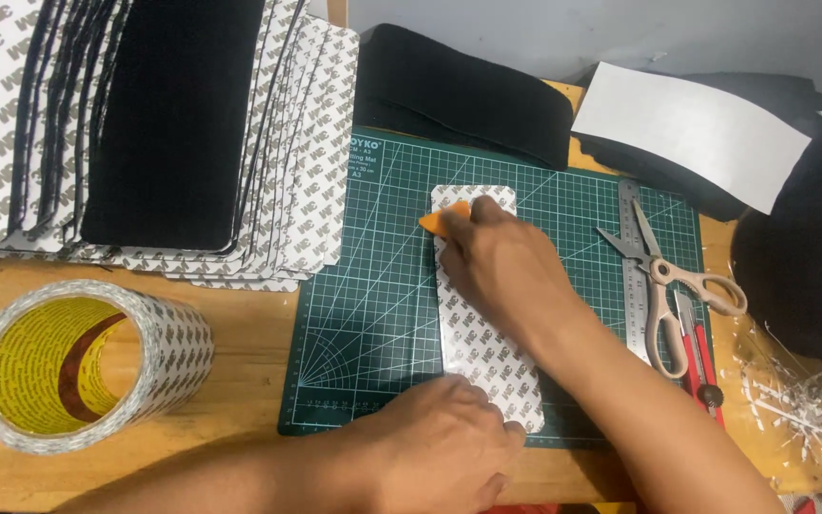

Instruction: Apply adhesive tape and smooth components on a cutting mat

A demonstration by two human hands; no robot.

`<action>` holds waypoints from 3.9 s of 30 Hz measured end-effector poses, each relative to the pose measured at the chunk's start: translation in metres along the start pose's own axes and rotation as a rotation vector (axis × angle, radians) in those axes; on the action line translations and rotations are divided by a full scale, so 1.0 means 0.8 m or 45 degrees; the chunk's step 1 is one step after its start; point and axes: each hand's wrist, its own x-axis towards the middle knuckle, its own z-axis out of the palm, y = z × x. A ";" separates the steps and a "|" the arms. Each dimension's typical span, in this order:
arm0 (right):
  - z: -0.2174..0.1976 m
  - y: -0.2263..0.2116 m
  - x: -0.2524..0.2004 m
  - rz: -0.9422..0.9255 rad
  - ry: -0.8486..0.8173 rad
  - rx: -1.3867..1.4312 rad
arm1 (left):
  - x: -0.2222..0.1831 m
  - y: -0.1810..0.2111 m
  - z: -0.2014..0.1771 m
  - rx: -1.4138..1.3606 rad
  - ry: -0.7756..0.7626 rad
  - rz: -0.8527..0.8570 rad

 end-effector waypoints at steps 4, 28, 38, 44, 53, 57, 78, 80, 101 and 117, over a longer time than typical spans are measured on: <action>0.013 0.009 0.023 0.011 -0.002 -0.058 | -0.001 0.001 -0.006 -0.033 -0.016 -0.021; 0.004 0.009 -0.201 -0.073 -0.181 0.141 | 0.008 -0.095 -0.036 0.372 1.049 -0.313; -0.046 0.136 -0.194 0.752 0.064 -0.234 | 0.013 -0.119 -0.031 0.521 0.987 -0.435; -0.022 0.180 -0.198 0.468 0.387 -0.636 | 0.012 -0.121 -0.034 0.557 1.066 -0.531; -0.025 0.048 -0.133 0.706 0.063 0.676 | 0.015 -0.117 -0.029 0.596 1.080 -0.638; -0.016 0.046 -0.117 0.774 0.154 1.086 | 0.013 -0.113 -0.034 0.384 0.963 -0.624; 0.010 0.043 -0.092 0.881 0.344 1.673 | 0.021 -0.115 -0.018 0.333 1.274 -0.355; -0.003 0.033 -0.089 0.884 0.356 1.628 | 0.018 -0.108 -0.024 0.266 1.257 -0.380; -0.075 -0.030 0.047 0.618 0.366 2.057 | 0.041 -0.133 -0.016 0.274 1.200 -0.591; -0.048 -0.135 0.178 0.496 0.169 2.010 | 0.039 -0.132 -0.035 0.392 0.966 -0.545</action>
